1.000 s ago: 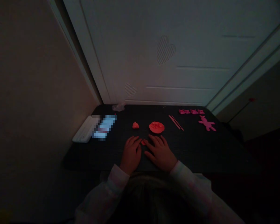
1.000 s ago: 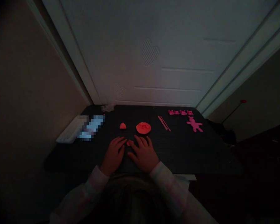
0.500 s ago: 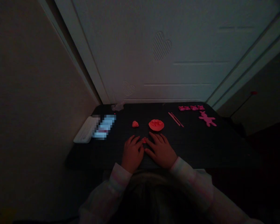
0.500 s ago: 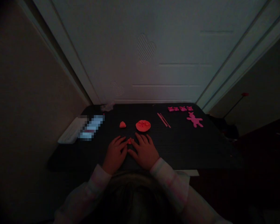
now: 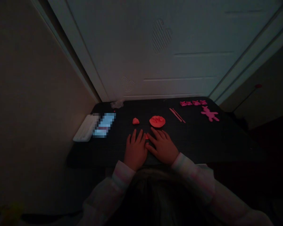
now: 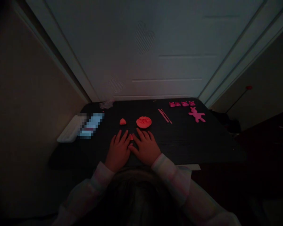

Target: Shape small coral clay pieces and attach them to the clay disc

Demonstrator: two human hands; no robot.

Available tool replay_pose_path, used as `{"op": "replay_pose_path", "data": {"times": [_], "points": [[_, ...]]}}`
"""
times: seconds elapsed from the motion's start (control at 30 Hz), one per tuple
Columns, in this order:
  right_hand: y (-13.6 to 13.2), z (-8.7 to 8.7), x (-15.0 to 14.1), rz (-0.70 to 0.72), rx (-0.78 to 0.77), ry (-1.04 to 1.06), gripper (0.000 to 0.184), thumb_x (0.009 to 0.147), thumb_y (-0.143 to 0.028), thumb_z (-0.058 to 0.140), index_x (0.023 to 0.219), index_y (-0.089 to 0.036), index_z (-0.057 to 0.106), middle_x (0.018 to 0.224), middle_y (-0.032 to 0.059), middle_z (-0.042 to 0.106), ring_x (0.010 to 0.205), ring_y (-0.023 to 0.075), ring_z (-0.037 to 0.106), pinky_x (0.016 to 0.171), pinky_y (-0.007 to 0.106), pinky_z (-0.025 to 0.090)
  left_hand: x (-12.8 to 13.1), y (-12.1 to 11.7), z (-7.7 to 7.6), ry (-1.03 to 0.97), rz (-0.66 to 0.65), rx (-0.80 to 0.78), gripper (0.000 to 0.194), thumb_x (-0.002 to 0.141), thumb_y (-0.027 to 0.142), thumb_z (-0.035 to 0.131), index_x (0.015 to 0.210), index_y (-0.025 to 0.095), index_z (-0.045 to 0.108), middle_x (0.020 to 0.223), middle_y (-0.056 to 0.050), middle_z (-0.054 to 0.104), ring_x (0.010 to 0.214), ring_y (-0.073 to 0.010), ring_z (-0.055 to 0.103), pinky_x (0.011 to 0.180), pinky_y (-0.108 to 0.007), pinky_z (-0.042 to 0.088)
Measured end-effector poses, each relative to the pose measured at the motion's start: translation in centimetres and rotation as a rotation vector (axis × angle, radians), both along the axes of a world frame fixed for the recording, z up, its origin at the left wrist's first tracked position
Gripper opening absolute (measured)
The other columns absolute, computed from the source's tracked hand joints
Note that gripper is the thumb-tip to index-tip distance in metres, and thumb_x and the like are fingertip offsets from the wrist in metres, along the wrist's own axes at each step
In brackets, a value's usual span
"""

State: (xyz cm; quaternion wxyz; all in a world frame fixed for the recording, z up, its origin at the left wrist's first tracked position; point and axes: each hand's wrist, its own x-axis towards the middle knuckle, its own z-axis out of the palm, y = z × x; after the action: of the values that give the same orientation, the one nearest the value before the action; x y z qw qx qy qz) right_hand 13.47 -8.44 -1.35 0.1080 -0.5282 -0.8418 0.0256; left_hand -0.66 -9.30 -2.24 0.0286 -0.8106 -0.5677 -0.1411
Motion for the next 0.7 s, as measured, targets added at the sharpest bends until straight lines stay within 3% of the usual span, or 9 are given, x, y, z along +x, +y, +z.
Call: {"op": "replay_pose_path", "data": {"times": [0.7], "points": [[-0.28, -0.1, 0.07, 0.01, 0.029, -0.004, 0.047, 0.083, -0.047, 0.029, 0.122, -0.024, 0.042, 0.136, 0.0107, 0.031, 0.118, 0.0263, 0.034, 0.094, 0.044, 0.024, -0.22, 0.06, -0.1, 0.035, 0.023, -0.021, 0.046, 0.081, 0.036, 0.034, 0.123, 0.015, 0.04, 0.132, -0.008, 0.038, 0.123, -0.0273, 0.027, 0.095, -0.042, 0.031]]}}
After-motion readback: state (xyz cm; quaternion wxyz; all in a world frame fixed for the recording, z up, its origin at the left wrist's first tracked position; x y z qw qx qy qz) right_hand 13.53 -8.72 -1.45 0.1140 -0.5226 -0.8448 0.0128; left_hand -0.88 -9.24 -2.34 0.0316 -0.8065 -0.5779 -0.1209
